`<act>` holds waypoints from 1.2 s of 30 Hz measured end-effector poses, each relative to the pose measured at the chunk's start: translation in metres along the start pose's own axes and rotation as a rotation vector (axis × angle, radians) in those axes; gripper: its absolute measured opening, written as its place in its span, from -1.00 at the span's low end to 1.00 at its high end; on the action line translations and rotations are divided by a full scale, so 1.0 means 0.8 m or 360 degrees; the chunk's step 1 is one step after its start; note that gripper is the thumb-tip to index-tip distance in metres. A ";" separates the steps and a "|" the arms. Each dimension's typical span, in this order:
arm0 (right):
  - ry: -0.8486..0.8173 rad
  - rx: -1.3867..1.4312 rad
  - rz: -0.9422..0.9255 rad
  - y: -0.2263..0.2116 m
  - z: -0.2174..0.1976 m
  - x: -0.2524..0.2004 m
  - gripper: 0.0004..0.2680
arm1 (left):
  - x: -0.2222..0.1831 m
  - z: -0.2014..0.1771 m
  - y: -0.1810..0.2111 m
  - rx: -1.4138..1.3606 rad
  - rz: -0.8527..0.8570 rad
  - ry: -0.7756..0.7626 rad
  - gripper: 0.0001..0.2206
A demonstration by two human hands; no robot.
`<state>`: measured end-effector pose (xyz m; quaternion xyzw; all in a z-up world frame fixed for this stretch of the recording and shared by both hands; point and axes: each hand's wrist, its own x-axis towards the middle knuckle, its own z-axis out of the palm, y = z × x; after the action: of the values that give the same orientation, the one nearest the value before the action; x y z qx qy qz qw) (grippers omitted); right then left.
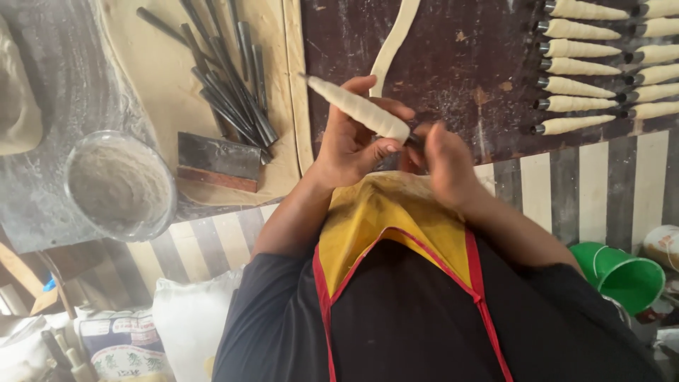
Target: Wrapping strips of dough around metal cones to prepare cream horns.
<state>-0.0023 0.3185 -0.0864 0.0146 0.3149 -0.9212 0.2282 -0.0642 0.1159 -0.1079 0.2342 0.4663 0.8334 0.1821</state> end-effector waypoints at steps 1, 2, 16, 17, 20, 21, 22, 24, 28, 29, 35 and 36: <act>0.0208 -0.1249 -0.0440 -0.006 0.014 0.004 -0.67 | 0.001 0.000 0.000 -0.0004 0.0013 -0.0004 -0.26; 0.0420 -0.2497 -0.0882 -0.011 0.027 0.009 -0.73 | 0.003 0.000 0.000 -0.0008 0.0025 -0.0009 -0.25; 0.0428 -0.2547 -0.0875 -0.006 0.012 0.004 -0.57 | -0.003 0.004 -0.006 -0.0145 -0.0025 0.0022 -0.15; 0.0420 -0.2531 -0.0858 -0.003 0.009 0.002 -0.53 | -0.005 0.003 -0.008 -0.0130 -0.0045 0.0038 -0.13; 0.0504 -0.0565 0.0301 0.012 -0.027 -0.003 -0.52 | -0.003 0.003 -0.008 -0.0020 -0.0017 0.0003 -0.11; 0.0515 -0.0561 0.0298 0.008 -0.018 -0.003 -0.52 | -0.004 0.004 -0.009 -0.0028 -0.0024 -0.0004 -0.11; 0.0443 -0.0870 0.0175 0.004 -0.009 -0.002 -0.52 | -0.006 0.006 -0.010 -0.0028 -0.0027 -0.0001 -0.10; 0.0342 -0.1178 0.0044 0.003 -0.005 0.002 -0.51 | -0.004 0.004 -0.008 -0.0010 -0.0018 0.0007 -0.09; 0.0551 -0.2541 -0.0929 0.006 0.001 -0.002 -0.53 | -0.008 0.007 -0.007 -0.0059 -0.0072 0.0027 -0.05; 0.0529 -0.2499 -0.0866 0.000 0.007 0.000 -0.52 | -0.007 0.008 -0.008 -0.0064 -0.0083 0.0028 -0.05; 0.0283 -0.0534 0.0253 0.006 -0.017 -0.005 -0.50 | 0.001 0.010 -0.006 -0.0021 -0.0067 -0.0034 0.00; 0.0287 -0.0523 0.0260 0.003 -0.004 -0.005 -0.50 | -0.004 0.010 -0.005 -0.0021 -0.0078 -0.0028 0.00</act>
<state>0.0024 0.3203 -0.0895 0.0849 0.4779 -0.8308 0.2723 -0.0570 0.1219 -0.1087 0.2288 0.4648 0.8296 0.2082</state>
